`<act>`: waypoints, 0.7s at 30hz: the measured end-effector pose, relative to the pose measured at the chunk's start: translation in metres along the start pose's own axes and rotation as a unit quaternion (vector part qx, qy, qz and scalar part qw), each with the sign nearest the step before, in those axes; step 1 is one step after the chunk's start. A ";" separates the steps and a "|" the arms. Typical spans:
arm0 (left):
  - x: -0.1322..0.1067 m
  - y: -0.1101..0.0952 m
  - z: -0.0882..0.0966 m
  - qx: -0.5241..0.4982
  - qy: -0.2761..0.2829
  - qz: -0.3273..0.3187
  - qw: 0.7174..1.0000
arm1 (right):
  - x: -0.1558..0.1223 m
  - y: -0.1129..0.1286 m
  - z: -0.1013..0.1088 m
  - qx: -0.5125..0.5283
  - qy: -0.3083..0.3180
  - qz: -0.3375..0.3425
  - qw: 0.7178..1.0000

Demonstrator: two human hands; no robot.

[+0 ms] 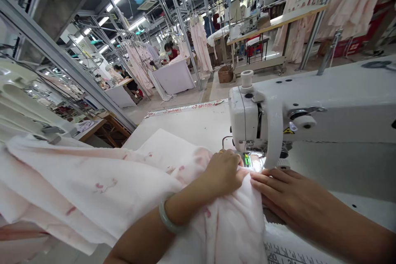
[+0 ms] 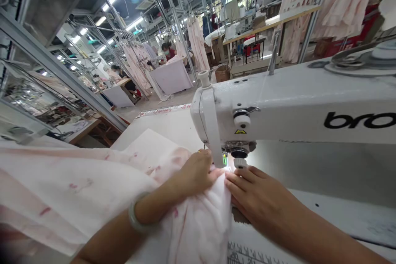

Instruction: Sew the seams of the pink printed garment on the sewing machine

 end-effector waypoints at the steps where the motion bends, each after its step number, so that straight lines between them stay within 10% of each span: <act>1: 0.000 -0.003 0.002 0.008 0.009 0.006 1.000 | 0.001 0.000 0.001 0.003 -0.001 0.002 1.000; 11: -0.001 -0.006 0.015 -0.010 0.070 0.071 0.995 | -0.002 -0.003 0.003 0.012 0.007 0.010 1.000; 21: -0.002 0.004 -0.013 -0.058 -0.028 0.071 0.995 | 0.000 -0.009 0.005 0.022 0.027 0.031 0.999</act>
Point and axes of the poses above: each hand's wrist, its own x-axis towards the middle knuckle, its own z-axis out of the back of the hand, y = z × x, the point moved 2 cm from there along x, towards the middle knuckle, and after that the axes turned 4 degrees about -z, right-handed, at the moved point
